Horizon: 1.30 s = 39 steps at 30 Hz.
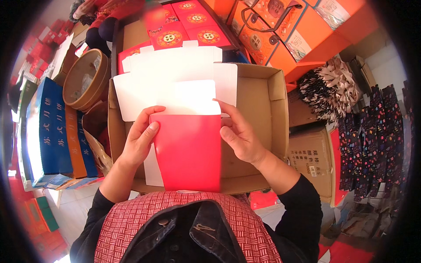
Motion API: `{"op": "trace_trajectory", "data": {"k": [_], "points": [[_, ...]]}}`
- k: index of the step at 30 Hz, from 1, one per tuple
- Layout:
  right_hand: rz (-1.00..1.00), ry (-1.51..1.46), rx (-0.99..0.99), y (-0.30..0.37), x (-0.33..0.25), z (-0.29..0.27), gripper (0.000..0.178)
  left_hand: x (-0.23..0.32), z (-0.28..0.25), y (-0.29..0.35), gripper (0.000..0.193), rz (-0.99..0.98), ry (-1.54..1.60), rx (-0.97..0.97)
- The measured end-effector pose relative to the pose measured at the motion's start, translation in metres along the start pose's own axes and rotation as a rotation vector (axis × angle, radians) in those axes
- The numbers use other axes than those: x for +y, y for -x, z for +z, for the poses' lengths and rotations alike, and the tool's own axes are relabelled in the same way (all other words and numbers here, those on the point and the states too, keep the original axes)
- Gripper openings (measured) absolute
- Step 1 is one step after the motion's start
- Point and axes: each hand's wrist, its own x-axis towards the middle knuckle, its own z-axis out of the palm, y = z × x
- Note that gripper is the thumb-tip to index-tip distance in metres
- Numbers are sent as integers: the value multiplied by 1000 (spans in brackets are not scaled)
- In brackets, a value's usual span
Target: The person assembles small red boxes by folding white cardboard templates and inserting them into red sleeves. The person repeatedly picks up a template, folds it into a box shape, and slides it into a red sleeve, then places the finished box on a nearby surface.
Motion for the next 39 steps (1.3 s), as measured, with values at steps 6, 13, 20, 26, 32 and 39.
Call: {"op": "trace_trajectory", "data": {"k": [6, 13, 20, 26, 32, 39], "points": [[127, 257, -27, -6, 1, -14, 41, 6, 3, -3, 37, -27, -119, -38], [40, 216, 42, -20, -6, -17, 27, 0, 7, -8, 32, 0, -166, 42], [-77, -26, 116, -33, -4, -18, 47, -2, 17, -9, 30, 96, -238, 80], [52, -288, 82, -56, -21, -6, 71, 9, 27, -10, 29, 76, -379, 104], [80, 53, -75, -47, -13, 0, 35, 0, 24, -15, 26, 0, -338, 152], [447, -214, -320, -97, -42, -25, 23, -18, 26, -23, 30, 331, -365, 199]]}}
